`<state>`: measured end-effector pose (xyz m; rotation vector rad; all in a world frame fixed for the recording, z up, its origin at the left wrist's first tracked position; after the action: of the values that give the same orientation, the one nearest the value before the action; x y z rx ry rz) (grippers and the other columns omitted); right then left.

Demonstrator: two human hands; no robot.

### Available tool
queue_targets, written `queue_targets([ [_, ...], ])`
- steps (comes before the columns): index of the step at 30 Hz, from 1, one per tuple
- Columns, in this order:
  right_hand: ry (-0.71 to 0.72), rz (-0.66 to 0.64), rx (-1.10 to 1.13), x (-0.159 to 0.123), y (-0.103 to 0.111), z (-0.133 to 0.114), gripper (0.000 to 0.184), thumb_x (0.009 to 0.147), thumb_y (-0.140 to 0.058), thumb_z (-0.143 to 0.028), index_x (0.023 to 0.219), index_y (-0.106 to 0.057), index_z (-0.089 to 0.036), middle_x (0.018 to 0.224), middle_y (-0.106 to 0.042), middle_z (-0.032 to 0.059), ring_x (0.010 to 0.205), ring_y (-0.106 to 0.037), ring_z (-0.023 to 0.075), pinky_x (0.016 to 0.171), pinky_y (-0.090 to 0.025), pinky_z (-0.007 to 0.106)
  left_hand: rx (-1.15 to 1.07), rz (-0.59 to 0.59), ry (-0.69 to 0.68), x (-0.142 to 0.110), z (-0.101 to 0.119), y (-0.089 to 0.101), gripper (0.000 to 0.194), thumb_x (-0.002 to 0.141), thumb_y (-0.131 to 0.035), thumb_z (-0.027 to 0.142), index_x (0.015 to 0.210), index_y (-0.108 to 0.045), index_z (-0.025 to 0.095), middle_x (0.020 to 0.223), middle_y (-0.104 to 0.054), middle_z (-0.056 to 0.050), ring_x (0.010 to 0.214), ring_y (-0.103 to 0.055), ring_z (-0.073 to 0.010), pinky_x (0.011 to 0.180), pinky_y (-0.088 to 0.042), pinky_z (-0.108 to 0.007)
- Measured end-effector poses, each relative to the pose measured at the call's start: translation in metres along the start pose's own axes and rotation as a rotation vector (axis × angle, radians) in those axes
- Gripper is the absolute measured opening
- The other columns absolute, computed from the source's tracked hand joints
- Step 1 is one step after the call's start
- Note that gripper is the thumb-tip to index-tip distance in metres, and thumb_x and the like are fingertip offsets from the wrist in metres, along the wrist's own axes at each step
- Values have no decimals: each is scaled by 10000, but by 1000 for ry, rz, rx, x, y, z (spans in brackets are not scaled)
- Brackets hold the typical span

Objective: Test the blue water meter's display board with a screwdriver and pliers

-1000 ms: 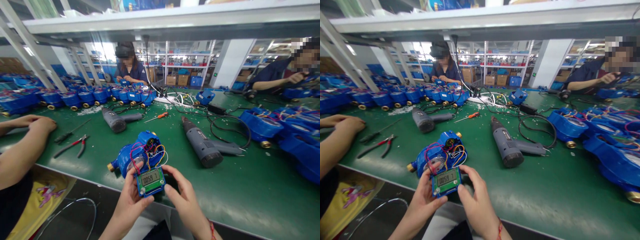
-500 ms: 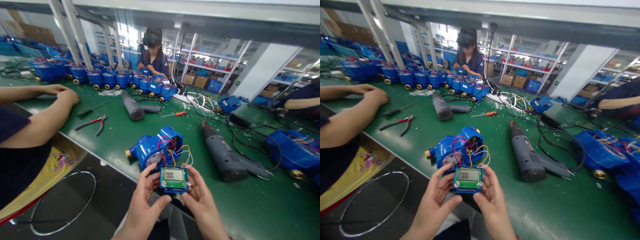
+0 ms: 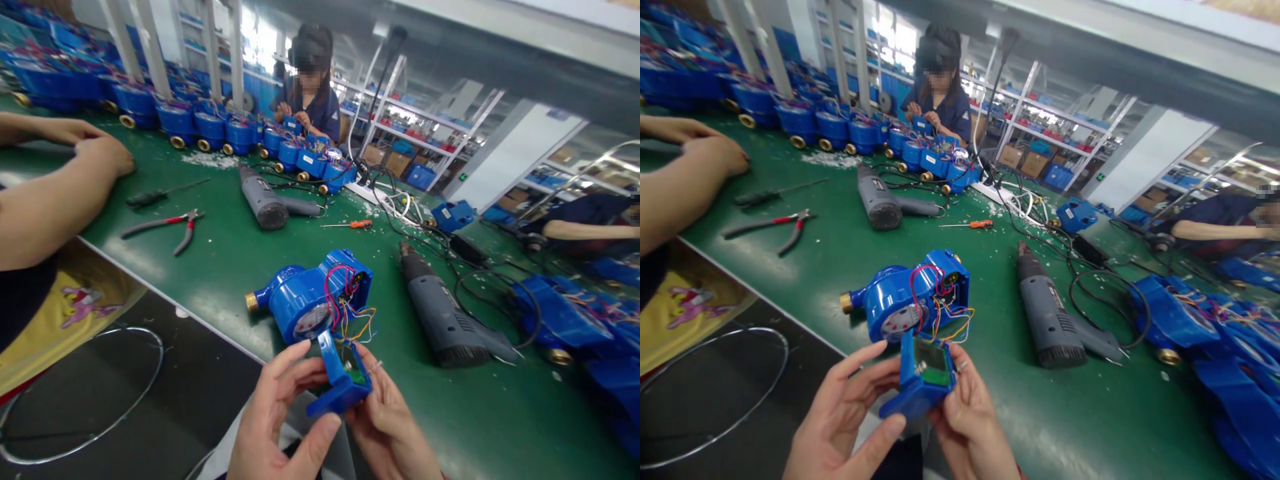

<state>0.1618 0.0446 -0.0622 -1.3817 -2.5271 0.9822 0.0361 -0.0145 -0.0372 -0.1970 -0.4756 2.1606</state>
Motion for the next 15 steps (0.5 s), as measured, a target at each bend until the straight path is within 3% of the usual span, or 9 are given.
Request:
queue_targets([
  [2, 4, -11, 66, -1, -6, 1, 473, 778, -789, -412, 1221, -645, -334, 1292, -609, 38, 1158, -598, 237, 1020, -482, 363, -1, 6, 11, 0, 2, 1, 492, 712, -803, 286, 1173, -631, 297, 1011, -742, -30, 905, -713, -173, 827, -559, -225],
  [7, -15, -48, 280, -6, -14, 6, 317, 838, -768, -325, 1149, -705, -316, 1210, -669, -2, 1075, -648, 120, 956, -516, 206, -28, -31, 2, -1, 10, -1, 480, 749, -783, 296, 1201, -622, 287, 1048, -732, -36, 907, -710, -188, 827, -575, -261],
  [11, -55, -85, 407, -13, -16, 5, 216, 917, -698, -276, 1131, -710, -252, 1200, -668, -8, 1094, -639, 70, 995, -489, 173, 28, -173, -92, 0, 22, -7, 471, 855, -693, 310, 1297, -532, 333, 1155, -696, -7, 1024, -681, -160, 914, -545, -243],
  [15, -69, 28, 435, -15, -17, 0, 226, 859, -766, -275, 1073, -726, -215, 1117, -704, 3, 1043, -666, 90, 932, -529, 163, 171, -353, -179, 4, 30, -9, 457, 929, -588, 320, 1366, -466, 379, 1253, -649, 13, 1125, -640, -146, 970, -515, -216],
])
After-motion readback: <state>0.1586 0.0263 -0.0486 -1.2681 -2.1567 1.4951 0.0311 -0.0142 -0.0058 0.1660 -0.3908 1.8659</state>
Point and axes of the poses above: each hand's wrist, its own x-axis towards the middle knuckle, its own y-axis out of the back of the hand, z = x × y, the point moved 8 cm from there along x, towards the middle knuckle
